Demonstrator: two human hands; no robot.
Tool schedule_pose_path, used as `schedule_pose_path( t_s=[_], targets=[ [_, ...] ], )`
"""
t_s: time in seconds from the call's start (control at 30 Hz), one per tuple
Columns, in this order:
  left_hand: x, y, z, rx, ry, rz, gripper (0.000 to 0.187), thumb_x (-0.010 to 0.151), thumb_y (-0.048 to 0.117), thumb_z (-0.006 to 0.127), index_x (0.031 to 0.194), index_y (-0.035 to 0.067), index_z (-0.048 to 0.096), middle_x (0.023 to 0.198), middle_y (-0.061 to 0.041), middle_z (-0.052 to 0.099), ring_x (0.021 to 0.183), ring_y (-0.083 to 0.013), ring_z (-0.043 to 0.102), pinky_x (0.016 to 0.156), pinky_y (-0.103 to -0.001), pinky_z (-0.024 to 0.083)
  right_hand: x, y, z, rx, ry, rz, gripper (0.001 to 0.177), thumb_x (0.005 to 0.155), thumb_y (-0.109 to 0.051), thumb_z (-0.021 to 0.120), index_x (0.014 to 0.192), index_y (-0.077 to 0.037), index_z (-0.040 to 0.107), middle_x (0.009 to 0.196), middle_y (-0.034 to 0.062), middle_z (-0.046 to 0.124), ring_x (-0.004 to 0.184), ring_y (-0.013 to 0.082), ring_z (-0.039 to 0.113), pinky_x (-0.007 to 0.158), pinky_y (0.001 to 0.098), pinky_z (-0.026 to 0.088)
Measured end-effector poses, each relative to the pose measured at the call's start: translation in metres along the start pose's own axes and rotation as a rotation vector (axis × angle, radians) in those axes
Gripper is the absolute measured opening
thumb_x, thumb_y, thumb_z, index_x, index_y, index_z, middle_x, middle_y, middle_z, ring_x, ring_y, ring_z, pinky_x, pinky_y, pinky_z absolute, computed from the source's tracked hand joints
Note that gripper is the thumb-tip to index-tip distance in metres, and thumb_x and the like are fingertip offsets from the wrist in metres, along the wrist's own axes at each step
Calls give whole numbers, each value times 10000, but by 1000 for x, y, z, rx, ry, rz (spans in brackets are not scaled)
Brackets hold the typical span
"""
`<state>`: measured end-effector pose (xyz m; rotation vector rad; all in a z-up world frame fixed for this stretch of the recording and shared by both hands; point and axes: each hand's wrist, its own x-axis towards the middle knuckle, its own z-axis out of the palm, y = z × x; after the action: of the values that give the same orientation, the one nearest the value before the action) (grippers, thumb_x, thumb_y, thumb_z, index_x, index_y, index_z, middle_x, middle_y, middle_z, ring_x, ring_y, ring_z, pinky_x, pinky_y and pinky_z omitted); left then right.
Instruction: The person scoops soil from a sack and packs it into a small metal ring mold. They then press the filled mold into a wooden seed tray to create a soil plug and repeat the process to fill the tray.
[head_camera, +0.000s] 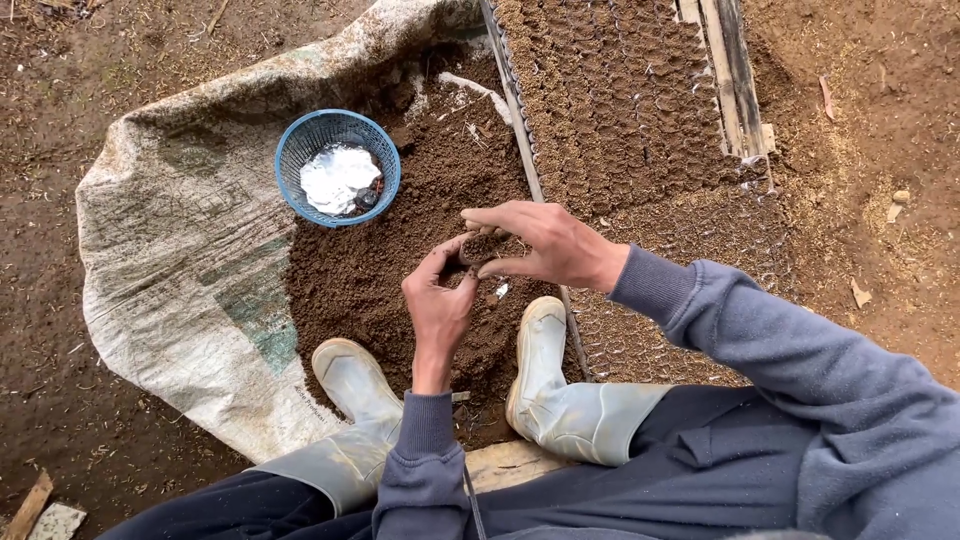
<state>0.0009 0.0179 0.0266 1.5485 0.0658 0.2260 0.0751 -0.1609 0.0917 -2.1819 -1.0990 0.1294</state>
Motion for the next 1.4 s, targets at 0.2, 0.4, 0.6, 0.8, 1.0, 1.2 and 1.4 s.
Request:
schedule_pose_path(
  t_s=[0.2,0.4,0.6,0.8,1.0,1.2,1.4],
  targets=[
    [-3,-9,-1,-82,36,-37,311,787,161,904,1038,37,768,815,-155,734,772,-162,678,768,-380,625,-1,2,1,-20,77,-107,460,987,-306,680,1409,-152,585,1225,125,727,1031,244,731,854,371,620],
    [-8,-13,1,-132,54,-39,273,780,42,873,1022,9,750,802,-145,708,789,-167,659,789,-377,621,-11,12,9,-101,51,-134,481,1007,-320,652,1448,-161,547,1262,137,710,1031,240,729,845,367,628],
    [2,14,1,-102,66,18,337,788,85,869,1105,56,759,1002,-160,718,756,-146,616,747,-361,633,-3,8,9,205,37,235,515,1046,-423,524,1504,-190,497,1210,138,725,979,260,747,741,348,631],
    [-1,-15,9,35,42,16,235,818,82,822,1047,57,773,980,-152,699,788,-213,677,723,-363,641,6,-13,-18,441,-169,546,394,993,-381,603,1346,-219,669,1114,180,760,810,213,759,678,325,614],
    [-3,-22,19,114,24,12,339,796,83,870,1097,24,725,966,-172,698,831,-261,696,765,-426,645,-4,0,-22,650,-150,583,329,990,-259,635,1301,-177,703,1204,222,725,1032,300,717,809,377,633],
    [4,13,29,187,-147,-175,537,828,55,817,1313,-7,597,1143,-263,655,1018,-381,665,946,-547,584,-25,35,-19,719,-79,677,317,996,-296,651,1273,-156,710,1209,169,732,1064,244,680,884,372,591],
    [0,-28,25,363,-260,-150,595,835,288,784,1348,85,560,1194,-109,647,1067,-212,631,935,-365,561,-67,88,-54,814,82,852,240,988,-201,563,1165,-74,665,1205,101,758,1138,236,752,970,357,625]
  ],
)
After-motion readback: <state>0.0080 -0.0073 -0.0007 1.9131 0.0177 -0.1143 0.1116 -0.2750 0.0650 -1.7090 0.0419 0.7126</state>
